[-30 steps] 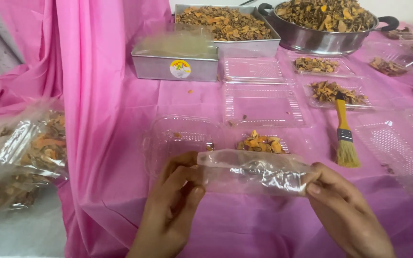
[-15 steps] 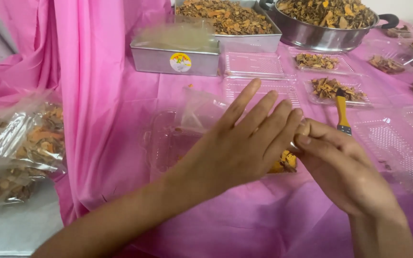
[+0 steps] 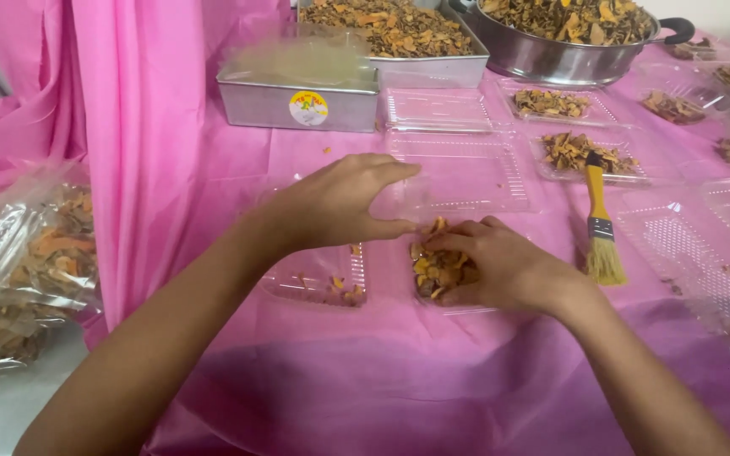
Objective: Sorting and packaging dried tea leaves into small plastic containers using hands and a brush.
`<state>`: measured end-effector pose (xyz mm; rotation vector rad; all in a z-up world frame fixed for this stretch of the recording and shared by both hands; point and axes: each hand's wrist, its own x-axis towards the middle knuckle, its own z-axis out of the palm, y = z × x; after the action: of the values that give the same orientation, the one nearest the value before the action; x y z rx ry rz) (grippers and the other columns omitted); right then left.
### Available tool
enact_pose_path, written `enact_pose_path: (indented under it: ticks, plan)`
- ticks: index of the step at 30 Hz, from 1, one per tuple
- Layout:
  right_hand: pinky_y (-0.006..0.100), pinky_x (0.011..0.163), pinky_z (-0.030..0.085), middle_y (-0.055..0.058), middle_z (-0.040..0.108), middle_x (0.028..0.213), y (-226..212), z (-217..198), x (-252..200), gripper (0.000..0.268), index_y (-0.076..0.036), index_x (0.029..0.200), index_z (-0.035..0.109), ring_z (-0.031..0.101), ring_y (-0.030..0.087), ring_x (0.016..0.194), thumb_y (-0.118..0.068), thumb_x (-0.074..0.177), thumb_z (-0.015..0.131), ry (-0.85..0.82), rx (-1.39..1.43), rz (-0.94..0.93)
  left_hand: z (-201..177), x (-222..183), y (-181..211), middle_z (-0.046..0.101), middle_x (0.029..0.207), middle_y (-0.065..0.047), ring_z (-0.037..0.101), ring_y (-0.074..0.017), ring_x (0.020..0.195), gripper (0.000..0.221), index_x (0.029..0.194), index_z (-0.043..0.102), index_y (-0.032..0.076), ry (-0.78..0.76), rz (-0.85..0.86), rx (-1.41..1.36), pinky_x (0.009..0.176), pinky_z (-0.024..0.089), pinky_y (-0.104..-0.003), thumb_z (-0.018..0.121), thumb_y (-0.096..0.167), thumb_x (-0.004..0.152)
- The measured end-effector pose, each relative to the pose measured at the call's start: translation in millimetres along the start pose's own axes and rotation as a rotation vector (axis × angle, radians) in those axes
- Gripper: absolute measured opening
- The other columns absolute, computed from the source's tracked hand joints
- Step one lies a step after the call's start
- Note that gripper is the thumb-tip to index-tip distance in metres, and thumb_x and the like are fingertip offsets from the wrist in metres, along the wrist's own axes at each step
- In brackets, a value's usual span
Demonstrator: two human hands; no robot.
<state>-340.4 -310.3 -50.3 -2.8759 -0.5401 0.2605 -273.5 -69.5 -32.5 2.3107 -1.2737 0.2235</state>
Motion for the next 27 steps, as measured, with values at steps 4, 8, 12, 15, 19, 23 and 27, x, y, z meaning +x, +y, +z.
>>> enact_pose_path:
  ticks: [4, 8, 12, 15, 19, 23, 27]
  plan:
    - [0.050, 0.101, 0.058, 0.014, 0.065, 0.129, 29, 29, 21, 0.063, -0.021, 0.130, 0.067, 0.066, 0.040, 0.118, -0.036, 0.074, 0.089, 0.042, -0.124, 0.044, 1, -3, 4, 0.067, 0.126, -0.017, 0.062, -0.0349, 0.124, 0.068, 0.141, 0.056, 0.005, -0.109, -0.017, -0.001, 0.106, 0.050, -0.049, 0.079, 0.039, 0.087]
    - [0.045, 0.089, 0.064, 0.004, 0.072, 0.112, 51, 42, 25, 0.049, -0.028, 0.118, 0.073, 0.074, 0.033, 0.104, -0.034, 0.072, 0.086, 0.153, -0.047, 0.053, 17, -1, -9, 0.065, 0.127, -0.009, 0.061, -0.0275, 0.125, 0.071, 0.141, 0.056, 0.011, -0.188, -0.022, 0.061, 0.104, 0.052, -0.044, 0.076, 0.050, 0.086]
    - [0.044, 0.087, 0.065, 0.009, 0.077, 0.105, 31, 11, 4, 0.037, -0.022, 0.113, 0.078, 0.076, 0.033, 0.103, -0.018, 0.077, 0.081, 0.237, 0.147, 0.037, 15, 4, -9, 0.064, 0.127, -0.012, 0.061, -0.0300, 0.124, 0.074, 0.142, 0.054, 0.010, -0.187, 0.010, 0.104, 0.104, 0.052, -0.047, 0.079, 0.048, 0.084]
    - [0.049, 0.091, 0.063, 0.023, 0.074, 0.116, 35, -3, -6, 0.043, -0.009, 0.120, 0.076, 0.073, 0.039, 0.107, 0.002, 0.078, 0.076, 0.372, 0.483, -0.018, 16, 10, -6, 0.064, 0.127, -0.011, 0.061, -0.0284, 0.123, 0.075, 0.146, 0.051, 0.012, -0.182, 0.003, 0.085, 0.103, 0.053, -0.045, 0.078, 0.046, 0.085]
    - [0.030, 0.092, 0.064, 0.007, 0.078, 0.119, 17, -28, -21, 0.033, -0.010, 0.114, 0.077, 0.076, 0.019, 0.103, 0.001, 0.083, 0.072, 0.477, 0.392, -0.111, 23, 25, -1, 0.052, 0.145, -0.021, 0.047, -0.0370, 0.134, 0.090, 0.152, 0.040, 0.002, -0.183, 0.059, 0.151, 0.106, 0.038, -0.048, 0.063, 0.062, 0.089]
    - [0.029, 0.092, 0.064, 0.012, 0.076, 0.118, 11, -33, -26, 0.034, -0.005, 0.112, 0.076, 0.075, 0.022, 0.105, 0.009, 0.082, 0.071, 0.530, 0.333, -0.260, 25, 35, 21, 0.054, 0.121, -0.016, 0.056, -0.0348, 0.114, 0.075, 0.144, 0.043, 0.003, -0.207, 0.025, 0.099, 0.087, 0.048, -0.049, 0.066, 0.051, 0.091]
    - [0.027, 0.096, 0.060, 0.008, 0.076, 0.116, 6, -34, -29, 0.031, -0.006, 0.115, 0.075, 0.072, 0.016, 0.105, 0.003, 0.085, 0.072, 0.578, 0.518, -0.043, 27, 37, 35, 0.050, 0.115, -0.015, 0.053, -0.0345, 0.112, 0.067, 0.136, 0.048, 0.003, -0.144, 0.009, 0.064, 0.088, 0.047, -0.051, 0.065, 0.049, 0.090]
